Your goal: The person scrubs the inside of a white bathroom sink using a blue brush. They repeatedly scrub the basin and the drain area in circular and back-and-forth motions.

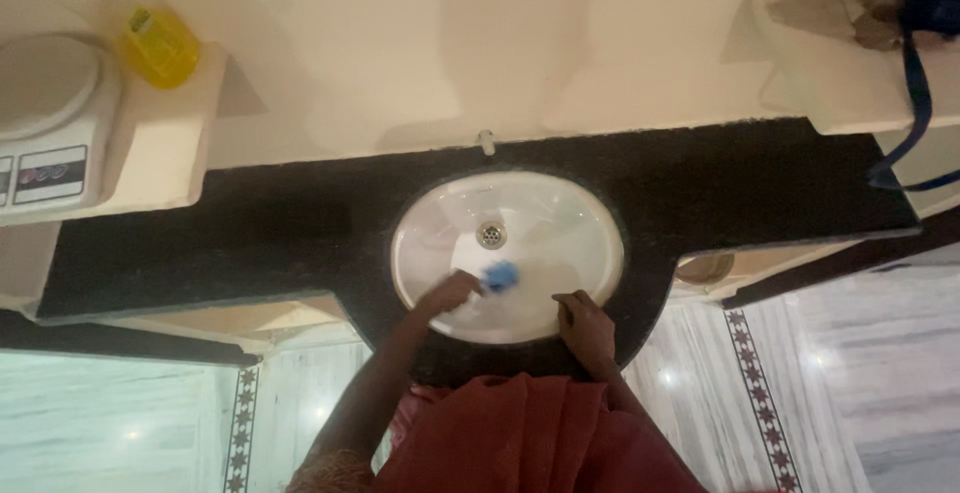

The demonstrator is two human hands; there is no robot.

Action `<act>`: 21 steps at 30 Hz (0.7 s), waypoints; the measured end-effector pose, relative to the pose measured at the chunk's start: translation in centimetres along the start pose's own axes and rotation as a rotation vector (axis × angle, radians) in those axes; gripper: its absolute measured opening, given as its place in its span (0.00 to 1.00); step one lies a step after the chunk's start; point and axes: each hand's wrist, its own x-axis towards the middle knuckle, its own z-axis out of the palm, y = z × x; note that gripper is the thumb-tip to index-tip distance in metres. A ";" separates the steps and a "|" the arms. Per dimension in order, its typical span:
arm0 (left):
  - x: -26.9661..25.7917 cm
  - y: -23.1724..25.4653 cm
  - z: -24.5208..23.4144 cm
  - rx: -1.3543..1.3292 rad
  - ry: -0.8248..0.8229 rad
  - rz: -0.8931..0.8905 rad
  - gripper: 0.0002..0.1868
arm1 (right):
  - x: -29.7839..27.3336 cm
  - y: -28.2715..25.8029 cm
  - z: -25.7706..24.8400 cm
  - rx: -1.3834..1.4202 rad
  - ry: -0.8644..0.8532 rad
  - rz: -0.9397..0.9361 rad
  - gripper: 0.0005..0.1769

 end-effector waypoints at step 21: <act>-0.1 9.8 2.8 -1.611 -0.097 -0.641 0.19 | 2.9 1.9 4.4 0.387 -0.177 0.286 0.21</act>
